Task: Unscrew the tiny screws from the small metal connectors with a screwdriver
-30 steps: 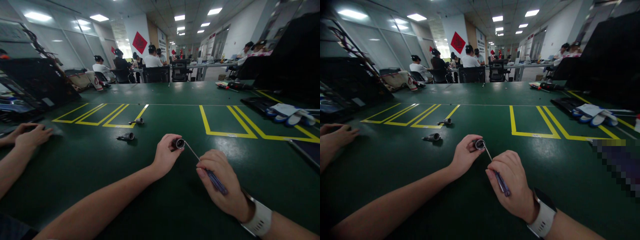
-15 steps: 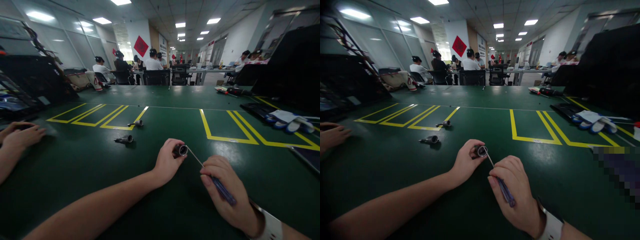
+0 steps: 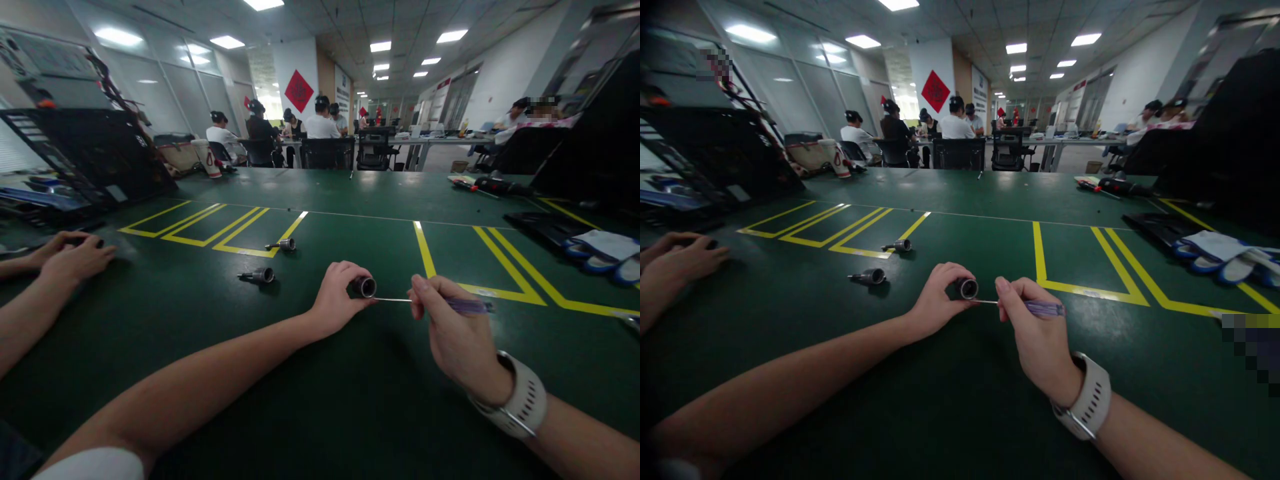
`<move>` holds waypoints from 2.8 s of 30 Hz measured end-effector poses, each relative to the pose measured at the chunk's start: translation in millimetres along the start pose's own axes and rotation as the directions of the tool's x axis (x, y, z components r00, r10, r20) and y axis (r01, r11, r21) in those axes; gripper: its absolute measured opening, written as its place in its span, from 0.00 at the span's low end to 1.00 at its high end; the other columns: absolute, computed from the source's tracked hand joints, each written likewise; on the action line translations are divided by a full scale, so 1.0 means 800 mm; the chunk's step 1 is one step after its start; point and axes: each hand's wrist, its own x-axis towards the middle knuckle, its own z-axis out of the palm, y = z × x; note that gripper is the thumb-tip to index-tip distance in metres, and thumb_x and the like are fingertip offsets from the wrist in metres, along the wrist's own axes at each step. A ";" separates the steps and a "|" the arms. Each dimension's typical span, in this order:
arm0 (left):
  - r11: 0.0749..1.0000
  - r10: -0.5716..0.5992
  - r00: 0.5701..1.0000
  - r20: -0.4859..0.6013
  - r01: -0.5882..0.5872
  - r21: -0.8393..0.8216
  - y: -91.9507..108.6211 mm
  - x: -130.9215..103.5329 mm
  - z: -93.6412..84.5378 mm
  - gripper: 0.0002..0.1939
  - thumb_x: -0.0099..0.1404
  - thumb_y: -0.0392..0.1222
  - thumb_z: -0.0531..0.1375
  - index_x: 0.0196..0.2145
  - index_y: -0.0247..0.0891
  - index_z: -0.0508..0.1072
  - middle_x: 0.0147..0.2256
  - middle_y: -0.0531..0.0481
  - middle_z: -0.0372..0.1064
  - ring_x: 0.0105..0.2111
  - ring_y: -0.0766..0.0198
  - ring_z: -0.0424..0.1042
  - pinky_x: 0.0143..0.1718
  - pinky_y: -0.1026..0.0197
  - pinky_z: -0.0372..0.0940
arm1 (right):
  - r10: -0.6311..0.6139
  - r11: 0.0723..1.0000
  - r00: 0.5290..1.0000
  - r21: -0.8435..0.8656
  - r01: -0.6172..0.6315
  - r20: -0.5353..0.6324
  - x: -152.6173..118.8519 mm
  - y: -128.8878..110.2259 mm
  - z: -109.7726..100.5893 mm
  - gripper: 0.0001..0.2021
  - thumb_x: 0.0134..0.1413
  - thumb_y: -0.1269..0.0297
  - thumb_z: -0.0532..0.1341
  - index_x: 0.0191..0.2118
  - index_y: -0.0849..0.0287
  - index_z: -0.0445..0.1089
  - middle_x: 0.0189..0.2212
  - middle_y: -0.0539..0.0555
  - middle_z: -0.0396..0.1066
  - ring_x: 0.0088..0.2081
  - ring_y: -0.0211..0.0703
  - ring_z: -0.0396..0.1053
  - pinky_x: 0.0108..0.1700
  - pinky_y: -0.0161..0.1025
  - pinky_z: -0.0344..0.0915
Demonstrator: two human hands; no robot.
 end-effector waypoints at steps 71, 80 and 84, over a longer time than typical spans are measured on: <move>0.991 0.053 0.975 0.214 -0.078 0.107 -0.005 -0.004 0.008 0.04 0.57 0.38 0.59 0.28 0.36 0.65 0.28 0.55 0.64 0.30 0.67 0.64 0.35 0.62 0.55 | 0.480 0.789 0.873 0.392 -0.474 0.089 -0.002 0.015 0.009 0.09 0.38 0.66 0.64 0.16 0.58 0.64 0.16 0.46 0.62 0.20 0.35 0.59 0.25 0.36 0.55; 0.992 0.048 0.975 0.216 -0.072 0.107 -0.001 -0.004 0.007 0.04 0.56 0.37 0.59 0.28 0.36 0.66 0.28 0.54 0.65 0.29 0.67 0.64 0.34 0.62 0.57 | 0.403 0.905 0.908 0.096 -0.414 0.115 -0.004 0.019 0.011 0.11 0.44 0.65 0.61 0.16 0.57 0.63 0.15 0.46 0.62 0.21 0.35 0.58 0.27 0.37 0.53; 0.990 0.066 0.963 0.261 -0.097 0.106 0.002 -0.005 0.007 0.03 0.56 0.37 0.59 0.28 0.36 0.66 0.28 0.54 0.66 0.29 0.67 0.65 0.34 0.62 0.58 | 0.385 0.919 0.917 0.053 -0.391 0.106 -0.005 0.022 0.010 0.11 0.45 0.64 0.61 0.17 0.57 0.63 0.15 0.45 0.62 0.21 0.36 0.58 0.27 0.38 0.53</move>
